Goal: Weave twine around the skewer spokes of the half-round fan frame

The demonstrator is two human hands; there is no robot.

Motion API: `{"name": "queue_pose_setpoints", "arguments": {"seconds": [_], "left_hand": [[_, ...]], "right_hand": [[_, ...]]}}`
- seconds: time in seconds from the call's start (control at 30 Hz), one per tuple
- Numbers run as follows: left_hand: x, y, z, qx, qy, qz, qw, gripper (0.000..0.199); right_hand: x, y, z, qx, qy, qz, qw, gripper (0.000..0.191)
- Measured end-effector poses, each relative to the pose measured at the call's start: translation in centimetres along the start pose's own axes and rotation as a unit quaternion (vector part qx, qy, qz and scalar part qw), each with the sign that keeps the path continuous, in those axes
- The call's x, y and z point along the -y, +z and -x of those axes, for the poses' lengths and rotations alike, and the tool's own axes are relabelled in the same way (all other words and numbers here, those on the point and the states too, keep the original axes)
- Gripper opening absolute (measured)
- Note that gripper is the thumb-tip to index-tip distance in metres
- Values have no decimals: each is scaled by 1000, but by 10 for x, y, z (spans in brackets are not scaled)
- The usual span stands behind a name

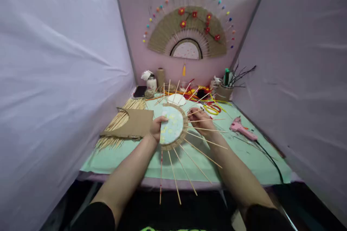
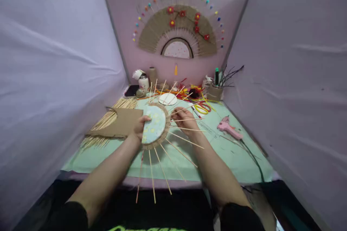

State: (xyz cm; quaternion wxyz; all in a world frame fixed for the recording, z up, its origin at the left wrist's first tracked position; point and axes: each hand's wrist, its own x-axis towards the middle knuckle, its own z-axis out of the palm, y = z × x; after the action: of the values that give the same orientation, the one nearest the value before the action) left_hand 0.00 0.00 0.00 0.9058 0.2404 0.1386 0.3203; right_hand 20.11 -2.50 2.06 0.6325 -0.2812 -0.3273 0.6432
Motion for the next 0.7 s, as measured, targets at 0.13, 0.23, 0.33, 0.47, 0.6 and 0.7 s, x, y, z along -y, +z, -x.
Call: {"name": "queue_pose_setpoints", "arguments": {"seconds": [0.13,0.23,0.33,0.47,0.6,0.7], "left_hand": [[3,1,1,18,-3,7,1000,65],[6,4,2,35,0,15,999,69],[9,7,3,45,4,17,999,71],[9,7,2,37,8,12,999,71],[8,7,1,21,13,14,1000,71],[6,7,1,20,24,18,999,71]], "right_hand": [[-2,-2,-2,6,-39,19,999,36],[-2,-3,-1,6,-47,37,998,37],[-1,-1,1,10,-48,46,998,36],[0,3,5,1,-46,45,998,37],[3,0,3,-32,-38,53,997,39],[12,-13,-4,-107,-72,62,990,33]]}}
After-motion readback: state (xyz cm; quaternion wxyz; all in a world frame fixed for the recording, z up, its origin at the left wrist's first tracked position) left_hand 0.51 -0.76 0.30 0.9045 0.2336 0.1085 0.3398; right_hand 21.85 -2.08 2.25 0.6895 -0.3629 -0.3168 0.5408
